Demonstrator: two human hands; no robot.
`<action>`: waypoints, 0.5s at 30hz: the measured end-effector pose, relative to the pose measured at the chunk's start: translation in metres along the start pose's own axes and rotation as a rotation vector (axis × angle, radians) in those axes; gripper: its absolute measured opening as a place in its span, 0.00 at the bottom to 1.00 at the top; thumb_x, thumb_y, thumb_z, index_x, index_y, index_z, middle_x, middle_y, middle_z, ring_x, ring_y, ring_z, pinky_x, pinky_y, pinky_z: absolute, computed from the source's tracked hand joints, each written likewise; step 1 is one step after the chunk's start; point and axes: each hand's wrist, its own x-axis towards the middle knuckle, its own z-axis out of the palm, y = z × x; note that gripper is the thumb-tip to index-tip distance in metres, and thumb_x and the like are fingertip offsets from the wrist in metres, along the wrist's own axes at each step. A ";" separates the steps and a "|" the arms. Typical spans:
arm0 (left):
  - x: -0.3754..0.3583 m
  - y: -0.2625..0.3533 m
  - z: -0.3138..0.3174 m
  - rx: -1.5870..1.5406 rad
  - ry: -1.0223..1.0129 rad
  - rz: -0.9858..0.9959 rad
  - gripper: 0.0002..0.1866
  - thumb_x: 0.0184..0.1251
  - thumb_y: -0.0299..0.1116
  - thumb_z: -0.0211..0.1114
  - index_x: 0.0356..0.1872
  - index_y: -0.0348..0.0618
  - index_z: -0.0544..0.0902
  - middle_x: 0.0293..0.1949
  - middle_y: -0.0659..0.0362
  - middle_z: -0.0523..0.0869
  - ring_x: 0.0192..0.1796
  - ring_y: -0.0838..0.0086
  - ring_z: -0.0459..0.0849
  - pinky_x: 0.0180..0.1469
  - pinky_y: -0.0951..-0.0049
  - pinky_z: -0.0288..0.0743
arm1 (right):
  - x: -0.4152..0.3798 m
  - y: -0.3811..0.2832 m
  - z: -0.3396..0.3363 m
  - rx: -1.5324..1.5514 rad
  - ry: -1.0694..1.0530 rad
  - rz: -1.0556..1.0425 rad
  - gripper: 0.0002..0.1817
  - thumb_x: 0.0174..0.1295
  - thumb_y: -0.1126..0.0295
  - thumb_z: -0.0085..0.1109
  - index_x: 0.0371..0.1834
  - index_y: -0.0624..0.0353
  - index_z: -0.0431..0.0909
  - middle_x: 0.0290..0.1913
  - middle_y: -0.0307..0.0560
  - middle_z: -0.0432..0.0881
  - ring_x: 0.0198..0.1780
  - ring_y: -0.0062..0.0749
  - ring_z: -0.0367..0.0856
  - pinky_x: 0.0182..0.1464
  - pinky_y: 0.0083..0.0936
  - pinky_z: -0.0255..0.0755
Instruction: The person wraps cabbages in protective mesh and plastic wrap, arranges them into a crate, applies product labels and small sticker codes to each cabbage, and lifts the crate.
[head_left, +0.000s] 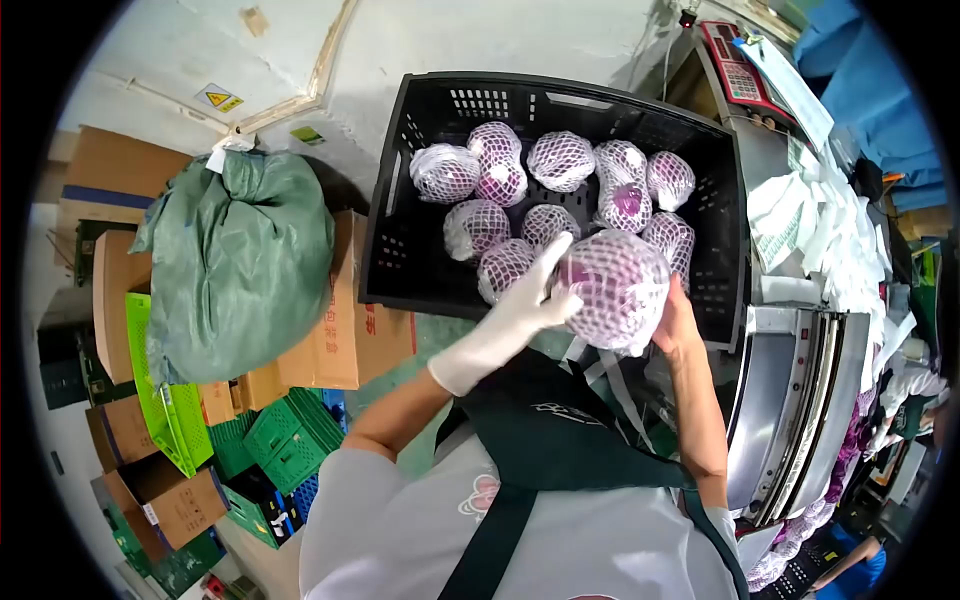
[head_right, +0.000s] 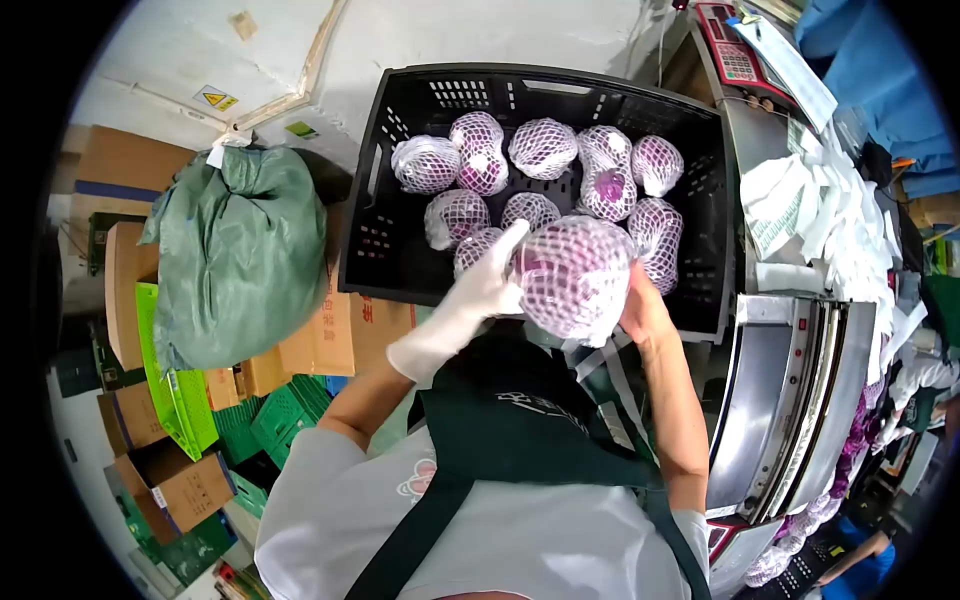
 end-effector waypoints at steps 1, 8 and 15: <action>0.007 0.000 -0.029 -0.099 -0.012 -0.052 0.46 0.56 0.49 0.63 0.69 0.35 0.50 0.68 0.45 0.56 0.69 0.64 0.57 0.69 0.63 0.51 | 0.013 0.005 0.000 0.138 -0.008 0.002 0.45 0.52 0.38 0.56 0.65 0.60 0.60 0.62 0.52 0.68 0.62 0.45 0.67 0.63 0.44 0.63; 0.037 -0.038 -0.165 -0.346 0.781 -0.843 0.59 0.49 0.70 0.57 0.70 0.38 0.40 0.68 0.39 0.43 0.65 0.45 0.59 0.64 0.45 0.53 | 0.075 0.011 0.016 0.482 0.099 0.140 0.48 0.48 0.31 0.50 0.63 0.60 0.64 0.59 0.57 0.71 0.59 0.50 0.71 0.61 0.48 0.66; 0.082 -0.058 -0.216 0.122 0.553 -1.046 0.54 0.50 0.78 0.42 0.68 0.42 0.56 0.64 0.51 0.65 0.53 0.59 0.74 0.49 0.58 0.70 | 0.118 0.043 0.056 0.234 -0.286 0.224 0.48 0.48 0.39 0.62 0.65 0.61 0.59 0.63 0.53 0.67 0.64 0.42 0.64 0.67 0.43 0.55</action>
